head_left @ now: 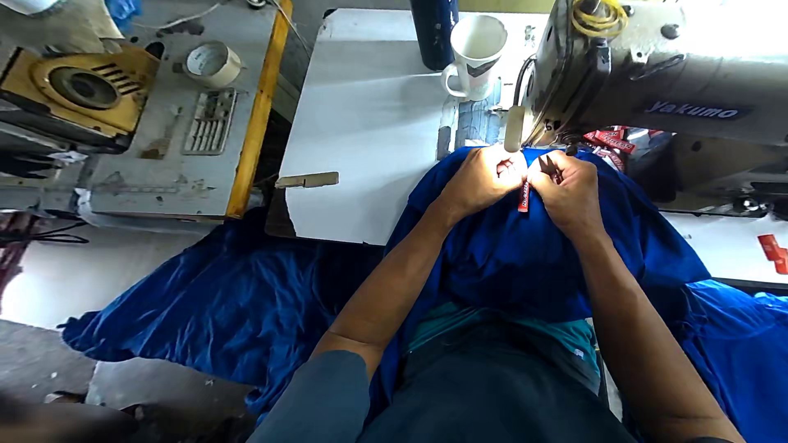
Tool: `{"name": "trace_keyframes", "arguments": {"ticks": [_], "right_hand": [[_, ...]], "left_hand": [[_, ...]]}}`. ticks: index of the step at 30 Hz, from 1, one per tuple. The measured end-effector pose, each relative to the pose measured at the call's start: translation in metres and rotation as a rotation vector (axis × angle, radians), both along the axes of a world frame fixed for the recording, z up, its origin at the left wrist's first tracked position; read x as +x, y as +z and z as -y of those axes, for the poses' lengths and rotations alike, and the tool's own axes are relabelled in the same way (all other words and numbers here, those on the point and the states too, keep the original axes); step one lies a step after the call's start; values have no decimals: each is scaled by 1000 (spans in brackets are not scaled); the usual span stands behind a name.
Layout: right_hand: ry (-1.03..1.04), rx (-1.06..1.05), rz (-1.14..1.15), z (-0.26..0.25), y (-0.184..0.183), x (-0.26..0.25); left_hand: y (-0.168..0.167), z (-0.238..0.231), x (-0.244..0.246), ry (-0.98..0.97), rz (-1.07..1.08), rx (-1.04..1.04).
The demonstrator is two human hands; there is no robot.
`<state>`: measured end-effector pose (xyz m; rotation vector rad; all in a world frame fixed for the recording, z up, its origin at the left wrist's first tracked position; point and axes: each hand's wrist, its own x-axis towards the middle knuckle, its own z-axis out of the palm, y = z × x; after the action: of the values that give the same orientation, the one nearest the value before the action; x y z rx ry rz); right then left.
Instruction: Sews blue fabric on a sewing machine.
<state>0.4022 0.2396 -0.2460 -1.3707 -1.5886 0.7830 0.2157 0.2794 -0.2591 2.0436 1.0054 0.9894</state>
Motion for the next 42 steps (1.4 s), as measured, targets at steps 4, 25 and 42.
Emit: {"name": "trace_keyframes", "arguments": {"ticks": [4, 25, 42], "right_hand": [[15, -12, 55, 12, 1, 3], [-16, 7, 31, 12, -3, -1], [-54, 53, -83, 43, 2, 2]], "left_hand": [[0, 1, 2, 11, 14, 5], [1, 5, 4, 30, -73, 105], [18, 38, 14, 225, 211, -170]]}}
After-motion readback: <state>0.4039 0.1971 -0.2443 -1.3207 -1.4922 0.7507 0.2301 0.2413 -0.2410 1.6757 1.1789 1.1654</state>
